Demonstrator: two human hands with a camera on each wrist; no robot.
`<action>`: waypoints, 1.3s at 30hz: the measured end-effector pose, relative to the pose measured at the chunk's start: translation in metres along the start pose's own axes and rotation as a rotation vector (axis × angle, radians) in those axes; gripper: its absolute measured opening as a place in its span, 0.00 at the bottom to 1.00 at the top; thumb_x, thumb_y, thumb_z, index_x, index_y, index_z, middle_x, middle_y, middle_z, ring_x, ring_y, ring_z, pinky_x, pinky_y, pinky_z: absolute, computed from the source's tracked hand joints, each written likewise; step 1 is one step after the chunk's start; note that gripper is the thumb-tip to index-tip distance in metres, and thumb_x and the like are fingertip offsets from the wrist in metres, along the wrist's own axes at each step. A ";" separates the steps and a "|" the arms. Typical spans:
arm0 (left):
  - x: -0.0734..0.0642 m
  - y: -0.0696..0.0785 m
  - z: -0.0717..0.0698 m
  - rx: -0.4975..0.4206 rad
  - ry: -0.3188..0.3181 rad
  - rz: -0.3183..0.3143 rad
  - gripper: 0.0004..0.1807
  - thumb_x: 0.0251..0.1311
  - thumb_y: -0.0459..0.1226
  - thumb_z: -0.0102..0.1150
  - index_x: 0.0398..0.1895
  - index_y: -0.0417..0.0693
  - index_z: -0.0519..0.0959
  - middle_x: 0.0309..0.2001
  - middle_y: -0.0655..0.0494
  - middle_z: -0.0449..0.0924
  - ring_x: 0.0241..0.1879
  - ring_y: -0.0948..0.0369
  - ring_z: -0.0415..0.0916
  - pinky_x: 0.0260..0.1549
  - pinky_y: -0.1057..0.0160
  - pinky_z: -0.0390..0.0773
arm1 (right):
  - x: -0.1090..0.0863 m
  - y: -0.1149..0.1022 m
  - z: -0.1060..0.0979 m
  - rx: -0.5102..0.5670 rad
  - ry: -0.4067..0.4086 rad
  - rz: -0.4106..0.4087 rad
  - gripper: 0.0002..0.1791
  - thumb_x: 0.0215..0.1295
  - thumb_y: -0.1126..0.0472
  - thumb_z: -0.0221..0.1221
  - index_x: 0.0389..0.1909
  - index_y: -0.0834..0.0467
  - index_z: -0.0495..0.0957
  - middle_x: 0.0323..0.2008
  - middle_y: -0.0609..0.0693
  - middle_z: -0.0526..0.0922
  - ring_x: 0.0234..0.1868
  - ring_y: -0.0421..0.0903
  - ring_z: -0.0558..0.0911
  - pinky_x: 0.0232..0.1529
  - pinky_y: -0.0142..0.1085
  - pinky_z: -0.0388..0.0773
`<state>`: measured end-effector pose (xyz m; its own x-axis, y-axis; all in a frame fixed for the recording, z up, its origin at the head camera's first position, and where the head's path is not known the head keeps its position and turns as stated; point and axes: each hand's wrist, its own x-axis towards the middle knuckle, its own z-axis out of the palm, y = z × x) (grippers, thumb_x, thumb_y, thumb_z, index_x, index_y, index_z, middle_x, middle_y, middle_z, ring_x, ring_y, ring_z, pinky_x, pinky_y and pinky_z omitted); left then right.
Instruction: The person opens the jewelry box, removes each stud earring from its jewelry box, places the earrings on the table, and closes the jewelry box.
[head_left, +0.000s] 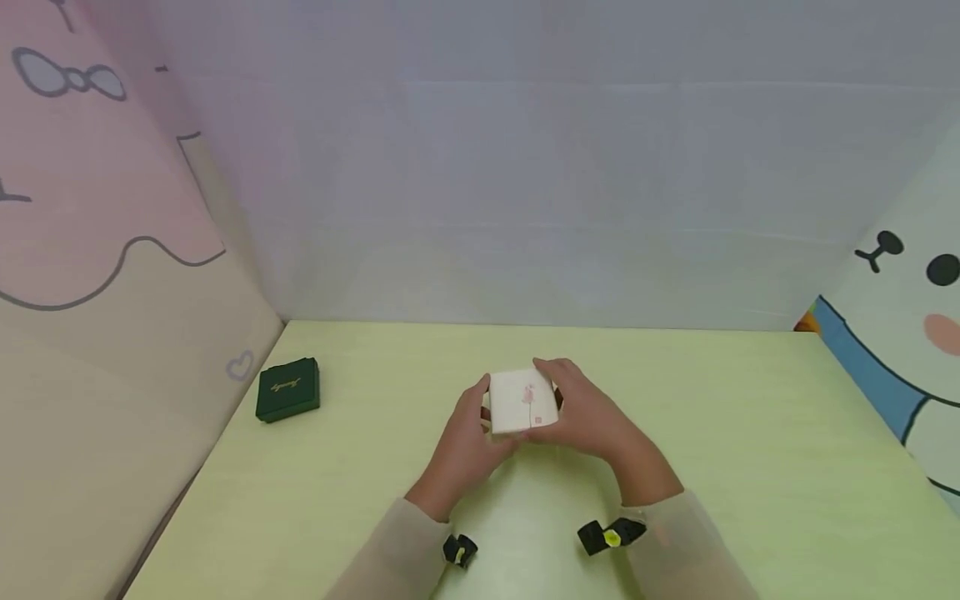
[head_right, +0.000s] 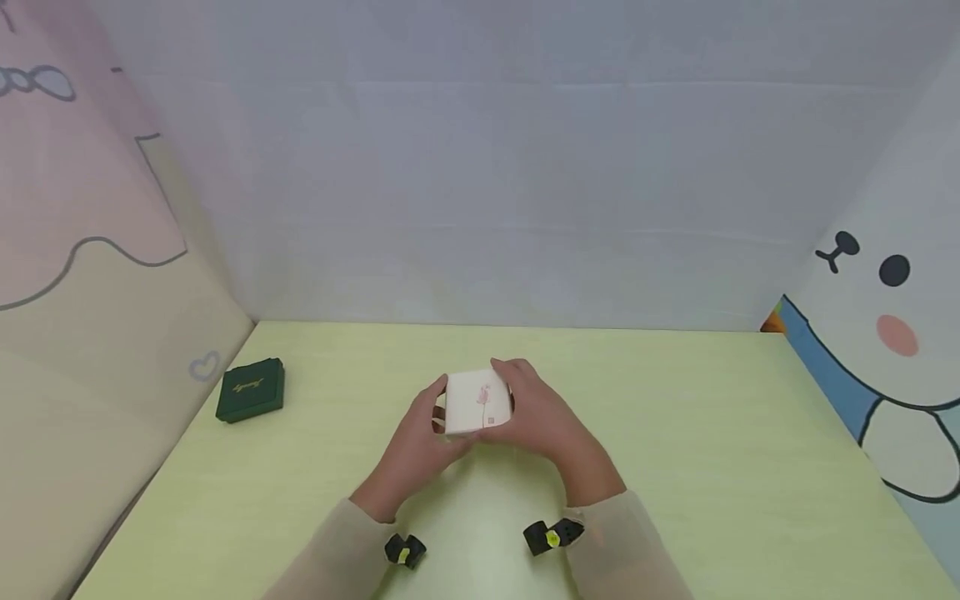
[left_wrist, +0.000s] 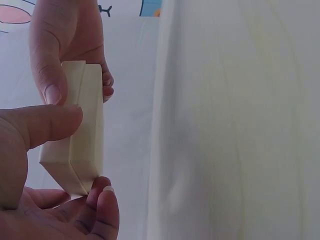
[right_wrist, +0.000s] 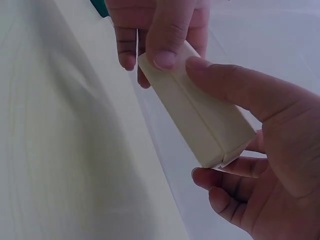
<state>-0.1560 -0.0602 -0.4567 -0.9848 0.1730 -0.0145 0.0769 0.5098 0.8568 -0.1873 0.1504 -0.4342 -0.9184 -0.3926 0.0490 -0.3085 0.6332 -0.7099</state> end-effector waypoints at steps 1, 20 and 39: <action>-0.002 0.000 0.001 -0.003 0.003 0.001 0.55 0.58 0.44 0.77 0.82 0.43 0.53 0.67 0.50 0.67 0.50 0.56 0.71 0.45 0.56 0.77 | -0.001 -0.002 0.000 -0.003 -0.004 0.002 0.61 0.48 0.47 0.81 0.79 0.60 0.58 0.70 0.56 0.66 0.51 0.49 0.77 0.49 0.43 0.77; -0.009 -0.008 -0.006 -0.067 -0.003 0.129 0.50 0.57 0.37 0.75 0.80 0.47 0.57 0.71 0.58 0.65 0.50 0.60 0.71 0.49 0.60 0.76 | -0.016 -0.007 0.002 -0.038 0.063 -0.056 0.58 0.46 0.42 0.81 0.76 0.56 0.65 0.64 0.49 0.70 0.48 0.43 0.76 0.46 0.40 0.77; -0.007 -0.018 -0.008 -0.453 -0.171 0.082 0.59 0.54 0.36 0.79 0.83 0.52 0.49 0.68 0.51 0.65 0.56 0.53 0.74 0.55 0.52 0.76 | -0.024 -0.018 -0.004 0.015 0.082 -0.096 0.54 0.45 0.44 0.81 0.73 0.56 0.68 0.62 0.47 0.72 0.46 0.42 0.76 0.45 0.38 0.78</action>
<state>-0.1522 -0.0770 -0.4677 -0.9359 0.3521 0.0104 0.0402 0.0774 0.9962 -0.1612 0.1515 -0.4199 -0.9020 -0.3950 0.1742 -0.3932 0.5851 -0.7092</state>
